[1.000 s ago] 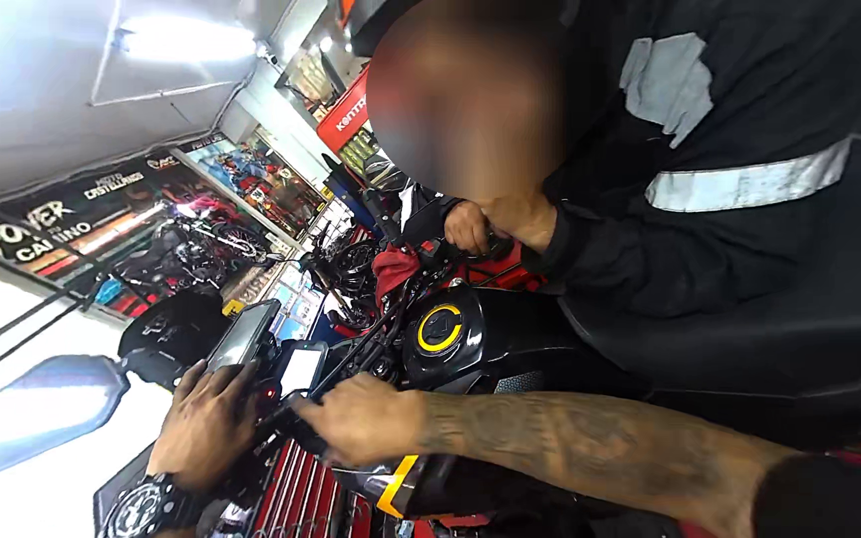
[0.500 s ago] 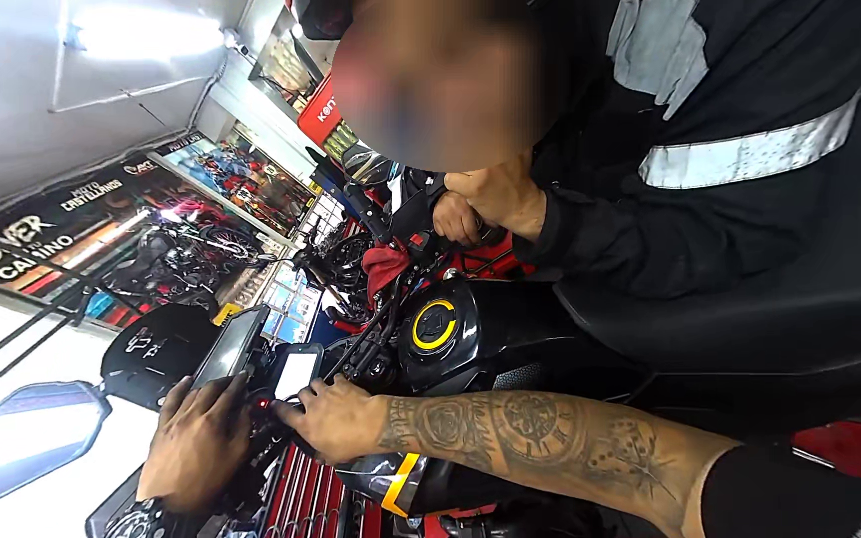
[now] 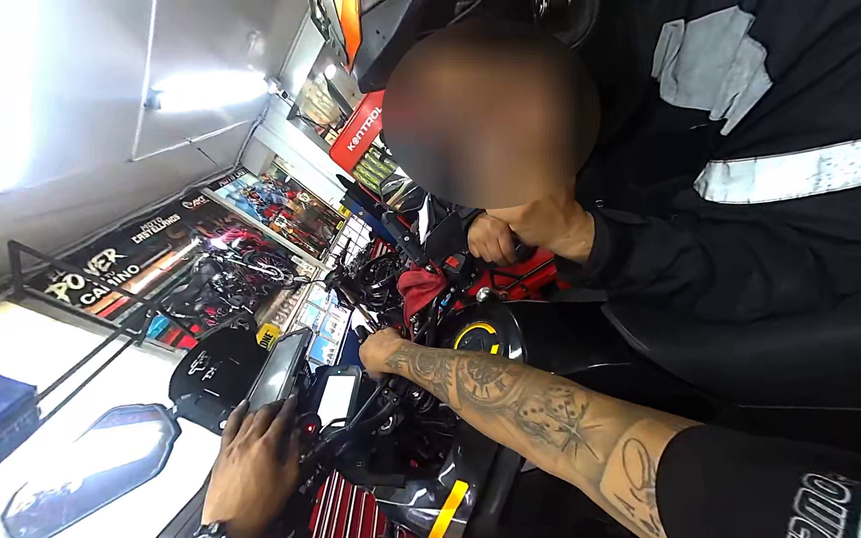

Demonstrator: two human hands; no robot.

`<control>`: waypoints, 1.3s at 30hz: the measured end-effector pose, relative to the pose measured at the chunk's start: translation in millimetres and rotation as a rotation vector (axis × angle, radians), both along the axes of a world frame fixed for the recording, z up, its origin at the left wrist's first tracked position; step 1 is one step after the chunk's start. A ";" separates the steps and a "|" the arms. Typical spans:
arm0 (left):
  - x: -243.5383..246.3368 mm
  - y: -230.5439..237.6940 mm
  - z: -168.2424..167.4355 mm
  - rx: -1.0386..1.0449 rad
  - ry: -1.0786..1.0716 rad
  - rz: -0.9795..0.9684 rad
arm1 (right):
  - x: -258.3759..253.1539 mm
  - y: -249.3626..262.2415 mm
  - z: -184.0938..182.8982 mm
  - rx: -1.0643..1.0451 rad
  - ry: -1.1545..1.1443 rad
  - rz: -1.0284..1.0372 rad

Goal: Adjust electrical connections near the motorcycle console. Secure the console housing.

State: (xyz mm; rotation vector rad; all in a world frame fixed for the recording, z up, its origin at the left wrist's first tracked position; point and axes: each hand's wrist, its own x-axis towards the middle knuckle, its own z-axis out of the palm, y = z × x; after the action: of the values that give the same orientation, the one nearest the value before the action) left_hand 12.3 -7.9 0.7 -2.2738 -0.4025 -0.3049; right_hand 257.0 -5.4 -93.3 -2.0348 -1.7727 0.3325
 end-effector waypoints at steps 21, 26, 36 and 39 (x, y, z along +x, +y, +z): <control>1.4 -3.0 0.7 0.007 0.020 0.040 | -3.7 5.7 -31.7 0.336 0.053 0.102; 2.0 -2.1 1.4 -0.011 0.018 0.051 | -21.0 -25.9 -46.0 0.565 0.208 0.010; 1.8 -2.1 1.1 -0.019 0.005 0.040 | -101.0 -95.8 -64.0 0.608 0.132 0.259; 3.0 -3.7 0.6 -0.028 0.003 0.048 | -100.0 -93.9 -57.8 0.569 0.133 0.254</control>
State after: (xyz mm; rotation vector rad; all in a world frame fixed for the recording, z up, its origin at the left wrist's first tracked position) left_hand 15.3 -11.7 1.3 -2.2876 -0.4619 -0.2731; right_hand 157.0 -99.4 -151.1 -1.3686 -1.7872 0.0227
